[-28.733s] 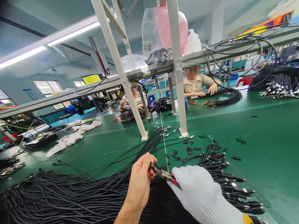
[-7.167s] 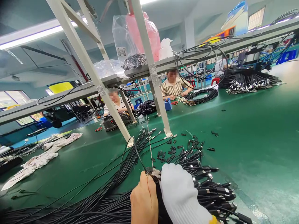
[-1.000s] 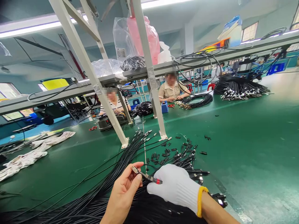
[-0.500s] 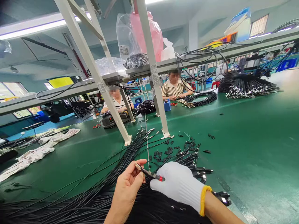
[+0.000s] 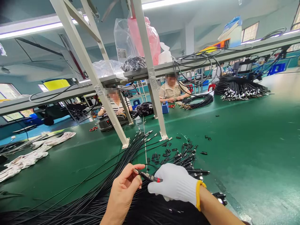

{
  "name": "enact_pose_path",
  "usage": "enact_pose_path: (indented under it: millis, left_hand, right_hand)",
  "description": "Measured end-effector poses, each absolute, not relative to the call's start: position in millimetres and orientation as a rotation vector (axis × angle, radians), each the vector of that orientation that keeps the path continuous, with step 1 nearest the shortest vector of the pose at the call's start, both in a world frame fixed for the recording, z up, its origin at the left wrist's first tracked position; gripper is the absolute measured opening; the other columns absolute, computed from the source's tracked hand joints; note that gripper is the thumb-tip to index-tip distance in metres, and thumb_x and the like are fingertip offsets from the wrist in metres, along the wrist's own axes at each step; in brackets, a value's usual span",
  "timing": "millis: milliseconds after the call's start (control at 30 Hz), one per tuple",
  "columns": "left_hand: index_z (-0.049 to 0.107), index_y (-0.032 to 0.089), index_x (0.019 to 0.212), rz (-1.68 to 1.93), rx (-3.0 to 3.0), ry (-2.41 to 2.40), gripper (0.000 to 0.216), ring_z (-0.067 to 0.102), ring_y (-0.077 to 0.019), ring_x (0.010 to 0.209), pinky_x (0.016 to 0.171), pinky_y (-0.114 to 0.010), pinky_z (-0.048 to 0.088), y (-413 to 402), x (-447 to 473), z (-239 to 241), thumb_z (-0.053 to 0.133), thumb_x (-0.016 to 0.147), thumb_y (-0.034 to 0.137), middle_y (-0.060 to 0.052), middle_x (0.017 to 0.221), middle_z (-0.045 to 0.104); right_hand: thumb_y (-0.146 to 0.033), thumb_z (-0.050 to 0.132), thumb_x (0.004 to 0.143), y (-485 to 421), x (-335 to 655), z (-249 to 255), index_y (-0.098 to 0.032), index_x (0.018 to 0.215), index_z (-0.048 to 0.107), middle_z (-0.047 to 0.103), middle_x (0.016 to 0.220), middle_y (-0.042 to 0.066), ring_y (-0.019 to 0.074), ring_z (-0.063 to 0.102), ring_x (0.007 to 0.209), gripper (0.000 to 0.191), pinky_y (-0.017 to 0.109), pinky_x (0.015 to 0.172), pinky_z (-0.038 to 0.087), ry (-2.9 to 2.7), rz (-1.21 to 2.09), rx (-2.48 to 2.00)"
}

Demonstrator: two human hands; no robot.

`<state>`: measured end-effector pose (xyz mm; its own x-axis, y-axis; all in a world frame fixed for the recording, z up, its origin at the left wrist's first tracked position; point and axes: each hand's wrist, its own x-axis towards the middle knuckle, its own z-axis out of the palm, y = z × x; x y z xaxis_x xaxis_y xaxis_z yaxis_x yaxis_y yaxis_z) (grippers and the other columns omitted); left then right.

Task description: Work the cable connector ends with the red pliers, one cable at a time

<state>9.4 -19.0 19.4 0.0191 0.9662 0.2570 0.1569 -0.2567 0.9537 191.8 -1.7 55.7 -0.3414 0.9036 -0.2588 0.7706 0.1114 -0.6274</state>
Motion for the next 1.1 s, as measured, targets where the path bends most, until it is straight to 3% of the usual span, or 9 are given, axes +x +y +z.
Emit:
enact_pose_path:
  millis: [133,300,367,467,567,833,1100]
  left_hand:
    - [0.078,0.021,0.091,1.323,1.458,1.141,0.020,0.052,-0.0100,0.058,0.057,-0.022,0.045,-21,10,20,0.065,0.076,0.020,0.002,0.073,0.052]
    - [0.078,0.017,0.089,1.343,1.214,1.044,0.018,0.053,-0.0096,0.057,0.057,-0.022,0.045,-22,14,24,0.068,0.074,0.020,0.003,0.065,0.051]
    - [0.077,0.017,0.095,1.378,1.137,1.020,0.023,0.055,-0.0100,0.058,0.058,-0.022,0.047,-23,17,27,0.073,0.072,0.021,0.003,0.068,0.053]
    - [0.073,0.018,0.102,1.426,1.130,1.018,0.030,0.058,-0.0106,0.060,0.061,-0.023,0.050,-25,19,31,0.078,0.073,0.025,0.002,0.074,0.059]
    - [0.071,0.019,0.094,1.468,1.175,1.040,0.022,0.062,-0.0120,0.064,0.064,-0.025,0.053,-26,17,33,0.078,0.077,0.032,0.001,0.077,0.062]
    - [0.077,0.018,0.081,1.374,1.290,1.013,0.009,0.064,-0.0135,0.066,0.068,-0.025,0.054,-23,10,32,0.076,0.079,0.027,-0.001,0.070,0.067]
    - [0.079,0.018,0.074,1.335,1.151,0.879,0.012,0.061,-0.0109,0.064,0.061,-0.023,0.051,-26,11,40,0.083,0.072,0.028,0.000,0.078,0.060]
  right_hand:
    - [-0.037,0.056,0.070,4,195,59,-0.022,0.054,0.061,0.054,0.043,-0.003,0.0123,0.051,0.046,0.023,0.023,0.049,0.039,-2.175,1.334,-1.573]
    - [-0.036,0.056,0.070,5,196,58,-0.022,0.056,0.062,0.053,0.043,-0.004,0.0114,0.050,0.046,0.021,0.022,0.050,0.038,-2.156,1.378,-1.562]
    - [-0.037,0.055,0.072,2,194,54,-0.022,0.054,0.058,0.052,0.044,-0.003,0.0116,0.048,0.046,0.024,0.023,0.048,0.036,-2.143,1.249,-1.629]
    - [-0.041,0.053,0.075,-4,188,46,-0.022,0.051,0.044,0.046,0.047,-0.004,0.0115,0.039,0.046,0.032,0.026,0.047,0.027,-2.187,0.797,-1.718]
    - [-0.043,0.049,0.079,-9,183,38,-0.022,0.052,0.040,0.043,0.051,-0.003,0.0129,0.034,0.049,0.036,0.028,0.048,0.023,-2.233,0.489,-1.768]
    - [-0.048,0.046,0.089,-15,196,36,-0.025,0.070,0.054,0.061,0.069,-0.002,0.0164,0.053,0.064,0.031,0.028,0.055,0.021,-2.194,0.299,-1.765]
    - [-0.050,0.050,0.088,-16,195,33,-0.025,0.070,0.055,0.060,0.067,-0.002,0.0162,0.052,0.062,0.032,0.028,0.056,0.019,-2.297,0.229,-1.612]
